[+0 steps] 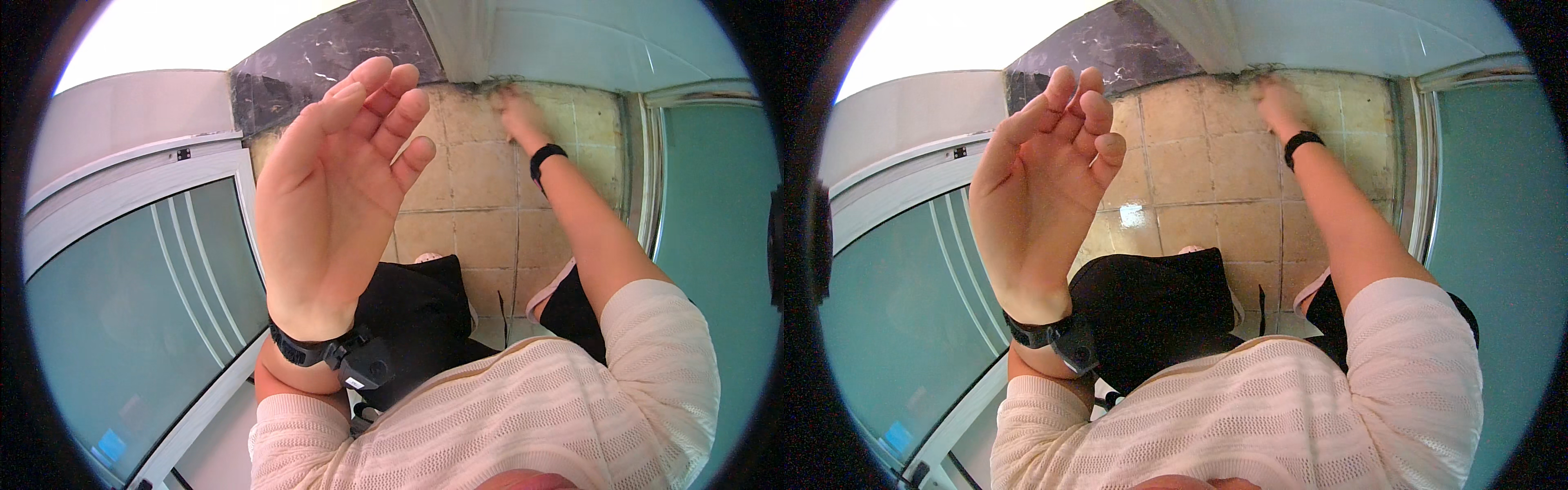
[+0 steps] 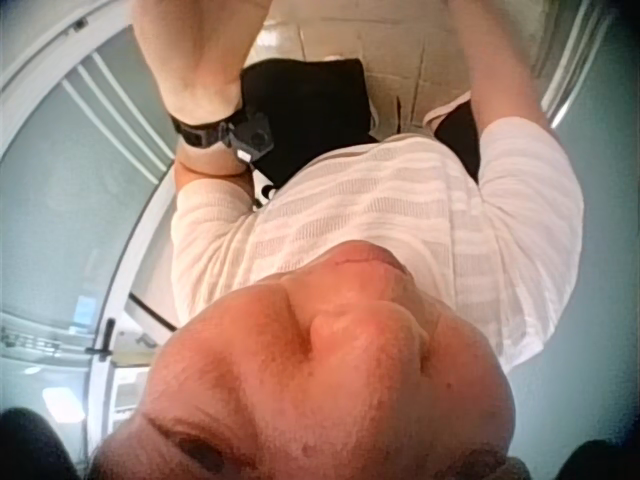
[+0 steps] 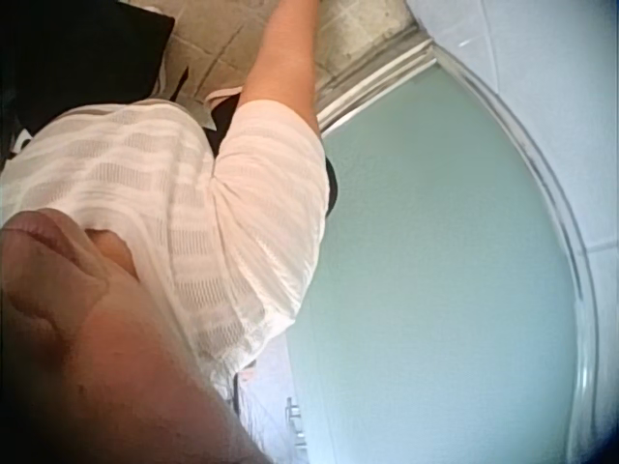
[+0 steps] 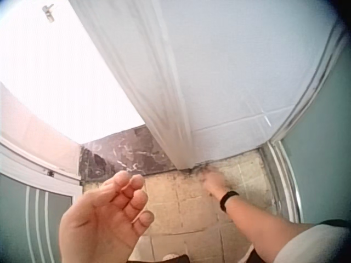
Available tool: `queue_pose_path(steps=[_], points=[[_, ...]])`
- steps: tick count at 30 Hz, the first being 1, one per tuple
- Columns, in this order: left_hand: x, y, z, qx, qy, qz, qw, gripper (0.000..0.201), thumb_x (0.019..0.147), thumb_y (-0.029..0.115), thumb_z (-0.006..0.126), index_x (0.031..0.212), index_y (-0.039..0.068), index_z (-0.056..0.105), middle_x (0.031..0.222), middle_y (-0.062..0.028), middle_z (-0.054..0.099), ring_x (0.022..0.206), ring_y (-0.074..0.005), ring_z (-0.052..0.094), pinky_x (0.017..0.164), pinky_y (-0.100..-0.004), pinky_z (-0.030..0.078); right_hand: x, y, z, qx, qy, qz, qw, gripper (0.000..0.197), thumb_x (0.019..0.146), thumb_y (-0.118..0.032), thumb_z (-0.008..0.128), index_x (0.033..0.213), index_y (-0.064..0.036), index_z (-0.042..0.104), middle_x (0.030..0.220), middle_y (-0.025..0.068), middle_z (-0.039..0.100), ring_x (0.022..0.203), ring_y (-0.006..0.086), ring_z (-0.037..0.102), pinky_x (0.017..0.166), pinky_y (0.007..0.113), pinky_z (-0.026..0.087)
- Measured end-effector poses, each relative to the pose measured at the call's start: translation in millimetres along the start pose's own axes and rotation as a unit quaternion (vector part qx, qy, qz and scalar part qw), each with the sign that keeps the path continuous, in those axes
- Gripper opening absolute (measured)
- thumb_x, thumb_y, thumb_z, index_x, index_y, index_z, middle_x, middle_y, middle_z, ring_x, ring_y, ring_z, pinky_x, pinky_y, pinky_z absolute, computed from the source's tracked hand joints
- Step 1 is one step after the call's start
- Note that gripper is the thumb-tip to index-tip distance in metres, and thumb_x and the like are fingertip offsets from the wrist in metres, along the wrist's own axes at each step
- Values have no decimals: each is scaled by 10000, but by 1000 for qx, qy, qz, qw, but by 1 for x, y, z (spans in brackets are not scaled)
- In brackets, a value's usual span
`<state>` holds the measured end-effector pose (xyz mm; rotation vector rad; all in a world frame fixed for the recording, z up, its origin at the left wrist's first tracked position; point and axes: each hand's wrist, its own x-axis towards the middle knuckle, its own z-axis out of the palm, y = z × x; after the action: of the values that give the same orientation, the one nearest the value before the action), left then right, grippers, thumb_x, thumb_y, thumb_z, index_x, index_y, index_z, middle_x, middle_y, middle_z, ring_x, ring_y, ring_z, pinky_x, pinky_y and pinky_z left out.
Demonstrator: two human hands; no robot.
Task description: The person cleans the shower door track and bathroom floor with a brush and cloth, rinses the cloth in a sink, and then wipes a windowsill in a bedroom.
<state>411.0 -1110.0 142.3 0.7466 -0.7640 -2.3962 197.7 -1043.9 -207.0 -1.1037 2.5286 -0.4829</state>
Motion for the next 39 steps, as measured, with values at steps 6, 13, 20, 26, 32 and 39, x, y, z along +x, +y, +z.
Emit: queue_pose_path(steps=[6, 13, 20, 26, 32, 39], points=[[-6, 5, -5, -5, 24, 7, 1000, 312, 935, 149, 390, 1164, -34, 499, 1183, -150, 520, 1028, -195, 521, 852, -326, 432, 0, -30, 9, 151, -80, -127, 977, 383, 737, -88, 583, 1118, -132, 598, 1195, 97, 537, 1048, 326, 524, 871, 401, 444], [-9, 10, -7, 0, 18, 26, 999, 312, 939, 149, 385, 1171, -25, 499, 1184, -143, 520, 1031, -189, 521, 858, -323, 425, -29, -48, 19, -38, -1, -207, 978, 190, 738, -59, 566, 907, -141, 596, 999, 33, 554, 967, 292, 536, 740, 423, 475], [-9, 8, -9, -5, -1, 16, 1000, 317, 941, 150, 388, 1175, -36, 494, 1178, -151, 519, 1032, -200, 522, 863, -327, 424, -25, -50, 0, 55, 37, -179, 982, 328, 781, -83, 559, 1102, -151, 552, 1063, 114, 513, 950, 276, 548, 729, 428, 490], [-6, 5, -2, -10, 12, 10, 1000, 329, 942, 160, 381, 1173, -42, 496, 1188, -159, 513, 1038, -204, 518, 861, -336, 427, 11, -32, 14, 12, 25, -75, 997, 321, 822, -155, 544, 1140, -121, 523, 1062, 159, 510, 908, 329, 565, 724, 437, 487], [-13, 9, -8, -7, 2, 30, 1000, 335, 942, 174, 383, 1173, -38, 499, 1187, -161, 516, 1030, -206, 525, 855, -337, 433, -4, -54, -44, -58, -234, -166, 956, 83, 775, -67, 520, 817, -114, 573, 1053, 164, 516, 950, 369, 549, 770, 432, 462], [-11, 6, -1, -9, -11, 22, 1000, 321, 936, 160, 389, 1165, -35, 500, 1184, -159, 520, 1036, -204, 521, 863, -339, 423, 4, -37, -8, 18, 32, -182, 983, 492, 682, -78, 669, 1139, -196, 530, 1119, 154, 479, 984, 383, 505, 800, 456, 449]])
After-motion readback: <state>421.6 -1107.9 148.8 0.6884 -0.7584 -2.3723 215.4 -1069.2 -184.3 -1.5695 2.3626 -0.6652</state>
